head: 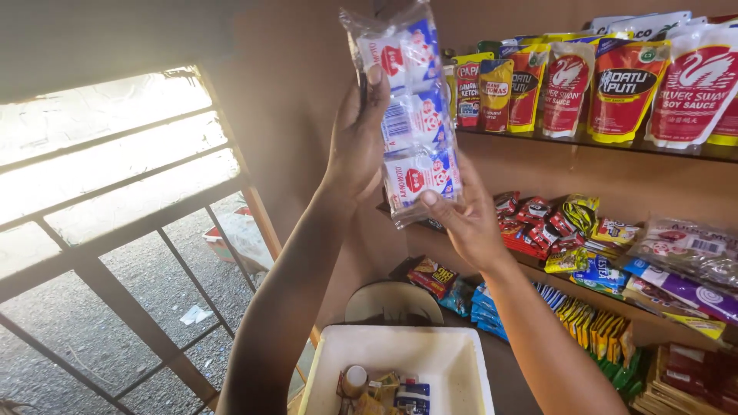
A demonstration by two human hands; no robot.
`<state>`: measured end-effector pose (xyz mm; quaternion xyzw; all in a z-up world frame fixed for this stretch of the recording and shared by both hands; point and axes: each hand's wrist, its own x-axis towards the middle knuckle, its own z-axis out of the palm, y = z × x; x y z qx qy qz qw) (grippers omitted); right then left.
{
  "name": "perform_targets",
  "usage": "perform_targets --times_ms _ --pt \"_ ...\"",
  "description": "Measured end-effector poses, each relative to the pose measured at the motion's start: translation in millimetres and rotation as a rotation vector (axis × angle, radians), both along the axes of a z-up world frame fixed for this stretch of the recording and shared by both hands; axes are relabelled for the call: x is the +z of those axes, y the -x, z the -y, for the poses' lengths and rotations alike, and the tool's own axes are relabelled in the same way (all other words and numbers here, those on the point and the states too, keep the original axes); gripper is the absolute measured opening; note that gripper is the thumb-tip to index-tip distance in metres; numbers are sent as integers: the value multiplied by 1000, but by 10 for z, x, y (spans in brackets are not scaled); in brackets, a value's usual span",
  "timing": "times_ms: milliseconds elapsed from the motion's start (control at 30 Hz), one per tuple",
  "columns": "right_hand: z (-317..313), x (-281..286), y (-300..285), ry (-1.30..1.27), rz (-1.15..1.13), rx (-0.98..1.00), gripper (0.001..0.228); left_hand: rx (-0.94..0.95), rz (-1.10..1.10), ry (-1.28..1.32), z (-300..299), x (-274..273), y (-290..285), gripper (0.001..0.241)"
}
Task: Taking various food packets, pouches, and snack bags from a storage box and organizing them on retail shelves.
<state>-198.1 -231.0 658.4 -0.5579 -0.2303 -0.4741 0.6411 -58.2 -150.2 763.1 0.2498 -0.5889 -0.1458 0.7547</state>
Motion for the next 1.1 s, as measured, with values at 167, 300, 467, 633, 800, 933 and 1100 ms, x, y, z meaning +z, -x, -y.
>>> perform_targets --times_ms 167,300,467,633,800,933,1100 --pt "-127 162 150 44 -1 -261 63 529 284 175 30 32 -34 62" --pt "-10 74 149 537 127 -1056 46 345 -65 -84 -405 30 330 72" --pt "15 -220 226 851 94 -1208 56 86 -318 -32 -332 -815 -329 57" --pt "-44 -703 259 602 -66 -881 79 97 -599 -103 -647 -1384 -141 40" --pt "-16 -1748 60 -192 -405 -76 98 126 -639 -172 -542 -2279 -98 43" --pt "91 -2476 -57 -417 -549 -279 90 82 -753 -422 -566 -3022 -324 48" --pt "207 -3414 144 -694 -787 -547 79 194 -782 -836 -460 -3959 -321 44"
